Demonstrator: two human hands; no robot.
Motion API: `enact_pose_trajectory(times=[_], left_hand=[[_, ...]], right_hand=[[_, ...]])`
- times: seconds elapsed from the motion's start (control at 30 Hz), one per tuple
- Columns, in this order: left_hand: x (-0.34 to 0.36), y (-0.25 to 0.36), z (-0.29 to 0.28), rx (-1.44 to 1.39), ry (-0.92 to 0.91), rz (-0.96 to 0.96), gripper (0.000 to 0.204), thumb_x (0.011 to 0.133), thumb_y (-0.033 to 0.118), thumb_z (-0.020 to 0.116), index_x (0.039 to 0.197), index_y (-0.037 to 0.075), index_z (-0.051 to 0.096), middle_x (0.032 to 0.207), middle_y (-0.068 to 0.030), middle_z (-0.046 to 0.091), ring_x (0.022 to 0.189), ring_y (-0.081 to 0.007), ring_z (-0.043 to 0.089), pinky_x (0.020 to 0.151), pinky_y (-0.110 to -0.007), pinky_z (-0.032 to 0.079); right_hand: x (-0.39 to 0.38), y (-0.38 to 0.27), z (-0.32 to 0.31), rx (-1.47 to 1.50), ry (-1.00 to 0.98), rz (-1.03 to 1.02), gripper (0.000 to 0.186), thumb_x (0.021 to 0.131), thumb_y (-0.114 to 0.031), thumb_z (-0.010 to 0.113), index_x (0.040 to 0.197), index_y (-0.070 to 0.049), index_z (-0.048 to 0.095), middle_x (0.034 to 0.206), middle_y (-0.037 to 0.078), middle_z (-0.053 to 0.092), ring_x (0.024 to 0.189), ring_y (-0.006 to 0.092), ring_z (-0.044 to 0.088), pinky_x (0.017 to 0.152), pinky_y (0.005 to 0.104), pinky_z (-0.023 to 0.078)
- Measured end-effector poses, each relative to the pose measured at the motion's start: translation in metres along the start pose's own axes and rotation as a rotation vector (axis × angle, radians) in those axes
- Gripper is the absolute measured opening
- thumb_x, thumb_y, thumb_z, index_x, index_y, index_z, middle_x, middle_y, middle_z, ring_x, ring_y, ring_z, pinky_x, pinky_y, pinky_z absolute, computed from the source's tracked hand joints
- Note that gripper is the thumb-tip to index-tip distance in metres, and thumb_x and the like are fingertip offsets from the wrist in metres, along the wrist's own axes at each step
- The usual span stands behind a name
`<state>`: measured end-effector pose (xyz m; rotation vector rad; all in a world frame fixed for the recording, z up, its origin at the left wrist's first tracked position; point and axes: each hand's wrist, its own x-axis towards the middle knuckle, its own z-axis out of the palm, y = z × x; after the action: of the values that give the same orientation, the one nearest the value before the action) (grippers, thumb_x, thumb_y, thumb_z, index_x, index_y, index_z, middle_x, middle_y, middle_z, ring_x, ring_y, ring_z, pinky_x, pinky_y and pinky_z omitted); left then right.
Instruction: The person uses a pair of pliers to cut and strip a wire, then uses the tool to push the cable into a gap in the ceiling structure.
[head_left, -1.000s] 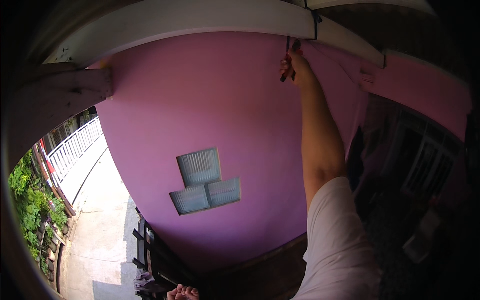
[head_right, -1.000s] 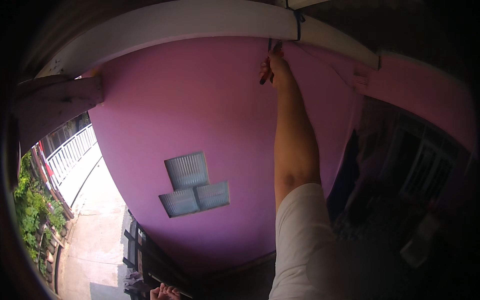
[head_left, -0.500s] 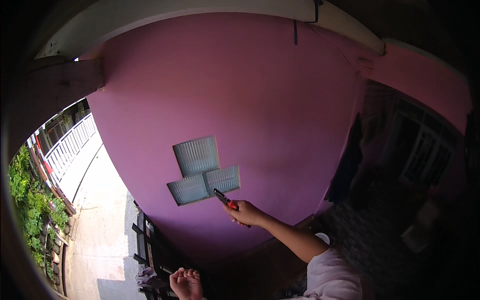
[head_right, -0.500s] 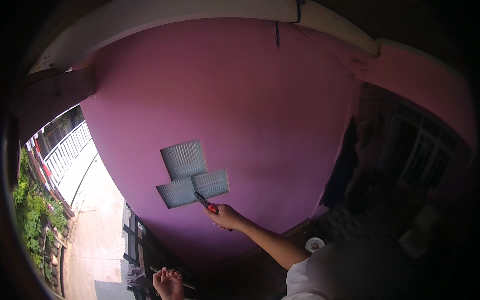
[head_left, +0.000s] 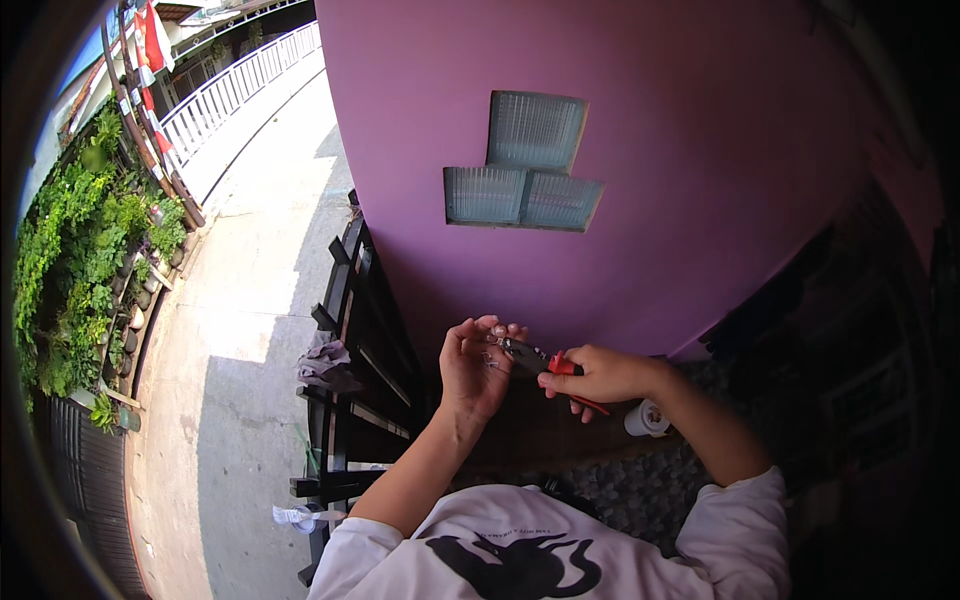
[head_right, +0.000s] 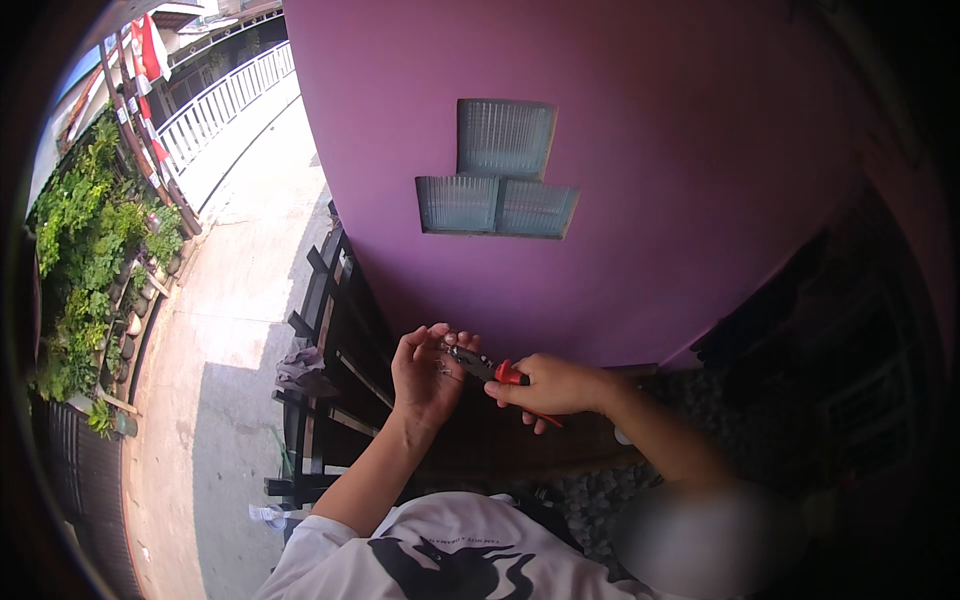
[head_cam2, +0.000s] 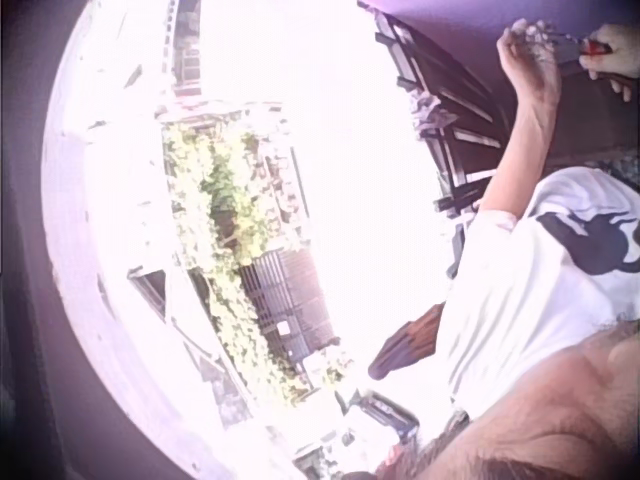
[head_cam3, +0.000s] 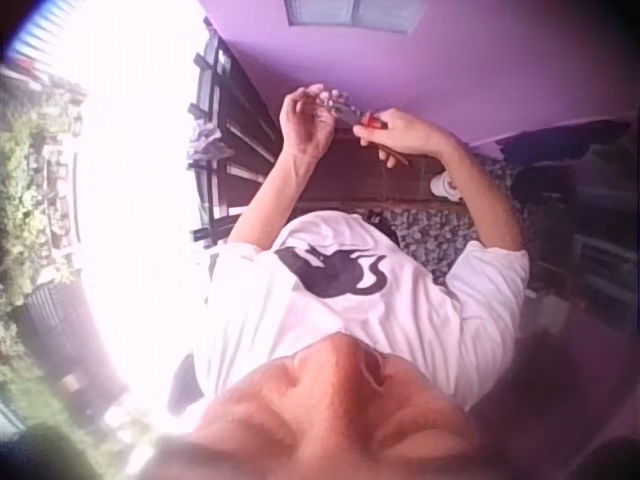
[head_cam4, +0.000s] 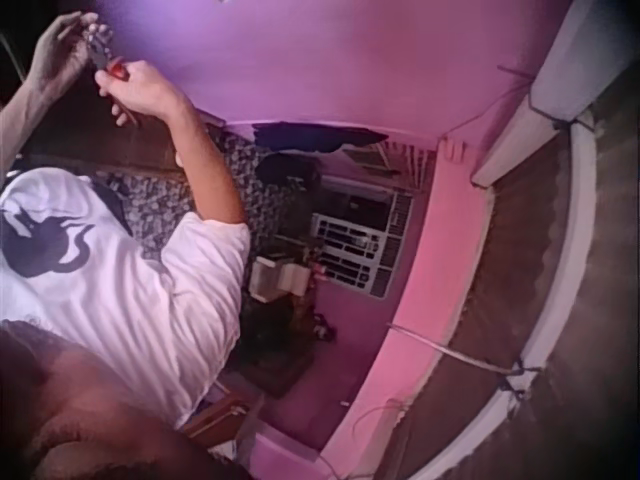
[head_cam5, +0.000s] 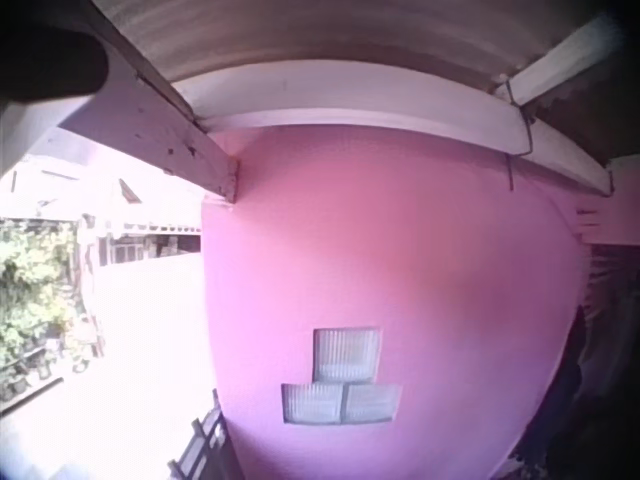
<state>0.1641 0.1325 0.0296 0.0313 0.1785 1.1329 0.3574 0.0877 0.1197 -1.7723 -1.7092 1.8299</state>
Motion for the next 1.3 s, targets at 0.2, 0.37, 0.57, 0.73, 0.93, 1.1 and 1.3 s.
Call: enact_pose_trajectory(times=[0.2, 0.37, 0.57, 0.73, 0.93, 1.1, 1.3], left_hand=[[-0.009, -0.006, 0.003, 0.057, -0.010, -0.037, 0.020, 0.086, 0.014, 0.050, 0.089, -0.001, 0.064, 0.092, -0.0158, 0.064, 0.102, -0.0307, 0.062, 0.112, -0.046, 0.043], [-0.009, -0.007, 0.002, 0.104, -0.014, -0.024, 0.018, 0.088, 0.016, 0.054, 0.090, 0.002, 0.064, 0.097, -0.0158, 0.066, 0.109, -0.0306, 0.062, 0.112, -0.046, 0.043], [-0.010, -0.009, 0.000, 0.157, -0.062, 0.037, 0.013, 0.093, 0.017, 0.060, 0.091, 0.004, 0.064, 0.095, -0.0107, 0.068, 0.105, -0.0264, 0.064, 0.112, -0.046, 0.044], [-0.009, -0.009, -0.006, 0.169, -0.038, 0.054, 0.009, 0.093, 0.013, 0.064, 0.092, 0.005, 0.065, 0.095, -0.0097, 0.068, 0.104, -0.0254, 0.064, 0.113, -0.045, 0.042], [-0.005, -0.007, -0.012, 0.243, 0.018, 0.088, 0.008, 0.093, 0.013, 0.066, 0.092, 0.005, 0.066, 0.100, -0.0111, 0.068, 0.108, -0.0260, 0.063, 0.108, -0.044, 0.044], [-0.002, 0.000, -0.014, 0.164, 0.050, 0.113, 0.010, 0.092, 0.011, 0.059, 0.085, 0.005, 0.063, 0.092, -0.0095, 0.064, 0.104, -0.0258, 0.062, 0.104, -0.045, 0.047], [-0.010, 0.006, -0.003, 0.067, 0.014, 0.061, 0.009, 0.082, 0.010, 0.052, 0.076, 0.005, 0.057, 0.080, -0.0081, 0.055, 0.086, -0.0238, 0.056, 0.091, -0.041, 0.049]], right_hand=[[-0.007, -0.009, -0.001, 0.009, 0.012, 0.057, 0.046, 0.101, -0.043, 0.057, 0.105, 0.002, 0.065, 0.076, 0.007, 0.064, 0.062, 0.0151, 0.066, 0.059, 0.0293, 0.058], [-0.003, -0.005, -0.002, 0.036, 0.022, 0.045, 0.048, 0.101, -0.045, 0.056, 0.105, 0.002, 0.066, 0.074, 0.007, 0.063, 0.061, 0.0158, 0.067, 0.058, 0.0287, 0.057], [0.004, -0.001, -0.002, -0.028, -0.005, 0.034, 0.055, 0.097, -0.058, 0.054, 0.106, -0.005, 0.067, 0.075, 0.004, 0.067, 0.066, 0.0142, 0.071, 0.054, 0.0270, 0.052], [0.005, -0.003, 0.000, -0.025, -0.009, 0.055, 0.055, 0.098, -0.056, 0.054, 0.106, -0.004, 0.067, 0.077, 0.005, 0.068, 0.066, 0.0142, 0.070, 0.056, 0.0272, 0.053], [0.008, 0.003, -0.001, -0.067, -0.029, 0.034, 0.053, 0.098, -0.055, 0.054, 0.110, -0.005, 0.067, 0.081, 0.006, 0.070, 0.071, 0.0153, 0.071, 0.057, 0.0284, 0.053], [0.007, 0.021, -0.006, -0.104, -0.030, 0.038, 0.052, 0.098, -0.053, 0.056, 0.119, -0.006, 0.066, 0.084, 0.006, 0.071, 0.078, 0.0161, 0.071, 0.062, 0.0285, 0.054], [-0.012, 0.038, -0.021, 0.106, 0.052, -0.017, 0.054, 0.100, -0.048, 0.057, 0.127, -0.002, 0.062, 0.099, 0.009, 0.068, 0.084, 0.0195, 0.072, 0.071, 0.0306, 0.057]])
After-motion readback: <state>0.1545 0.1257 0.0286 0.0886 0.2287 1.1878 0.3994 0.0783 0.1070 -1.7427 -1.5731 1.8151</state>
